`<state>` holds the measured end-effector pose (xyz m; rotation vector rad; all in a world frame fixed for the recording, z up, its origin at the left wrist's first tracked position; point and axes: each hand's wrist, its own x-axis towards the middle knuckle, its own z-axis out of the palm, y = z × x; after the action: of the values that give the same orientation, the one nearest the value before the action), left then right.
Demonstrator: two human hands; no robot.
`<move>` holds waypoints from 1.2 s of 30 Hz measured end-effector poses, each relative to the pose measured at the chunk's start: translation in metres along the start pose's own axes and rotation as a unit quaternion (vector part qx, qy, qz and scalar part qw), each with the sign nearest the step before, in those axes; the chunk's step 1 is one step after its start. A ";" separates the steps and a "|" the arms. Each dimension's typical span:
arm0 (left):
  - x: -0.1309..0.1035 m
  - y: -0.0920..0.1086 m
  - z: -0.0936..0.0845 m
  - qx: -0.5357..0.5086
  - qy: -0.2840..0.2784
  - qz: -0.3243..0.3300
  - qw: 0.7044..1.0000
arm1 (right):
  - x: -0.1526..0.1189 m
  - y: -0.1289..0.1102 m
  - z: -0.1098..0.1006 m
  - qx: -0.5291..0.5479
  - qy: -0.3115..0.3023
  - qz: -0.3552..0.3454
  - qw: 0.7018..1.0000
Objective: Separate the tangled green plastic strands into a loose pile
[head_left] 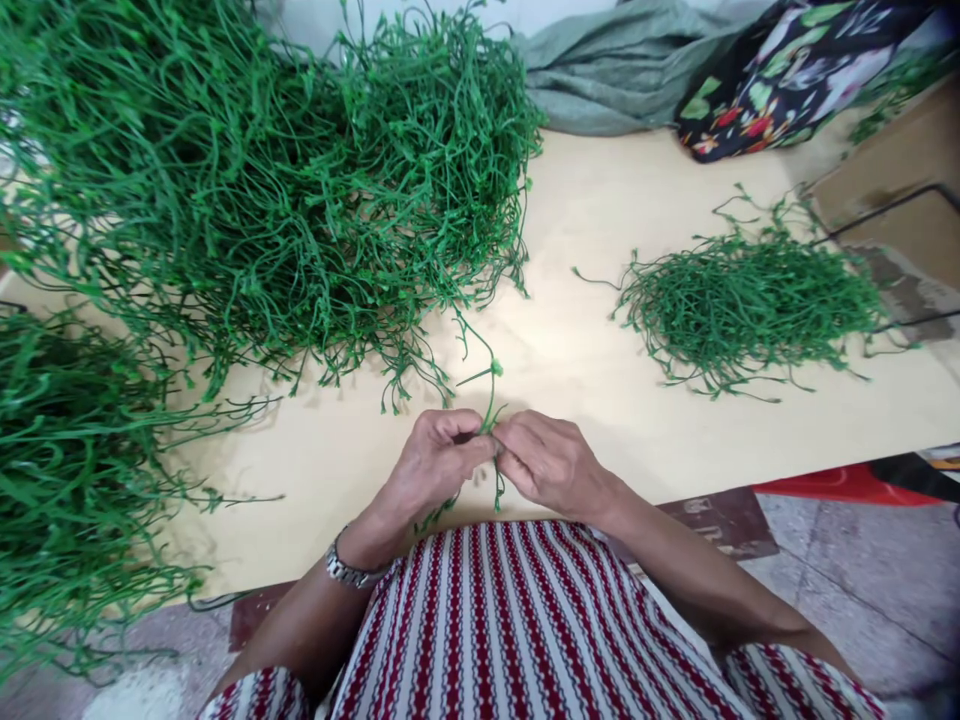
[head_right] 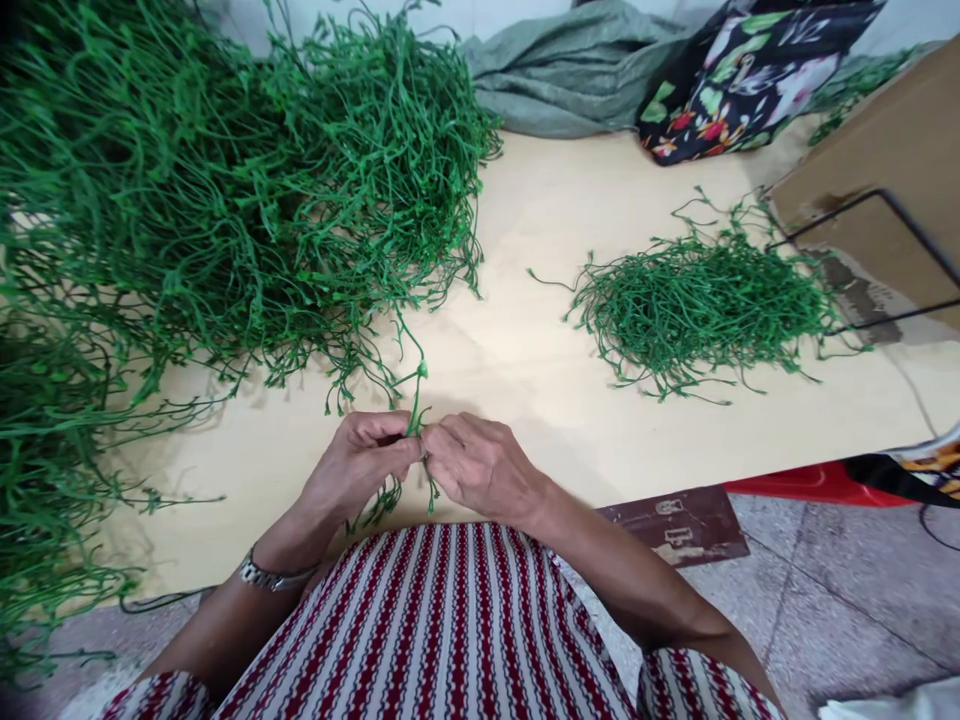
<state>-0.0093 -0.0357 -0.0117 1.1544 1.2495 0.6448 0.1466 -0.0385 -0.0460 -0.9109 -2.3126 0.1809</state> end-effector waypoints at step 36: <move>0.015 0.007 0.003 -0.275 0.056 0.058 0.958 | 0.007 0.089 -0.091 -0.155 0.170 0.204 0.951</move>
<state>-0.0009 -0.0205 -0.0114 0.7327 1.0049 1.0791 0.2479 0.0237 -0.0007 -1.4525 -1.8402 -0.1658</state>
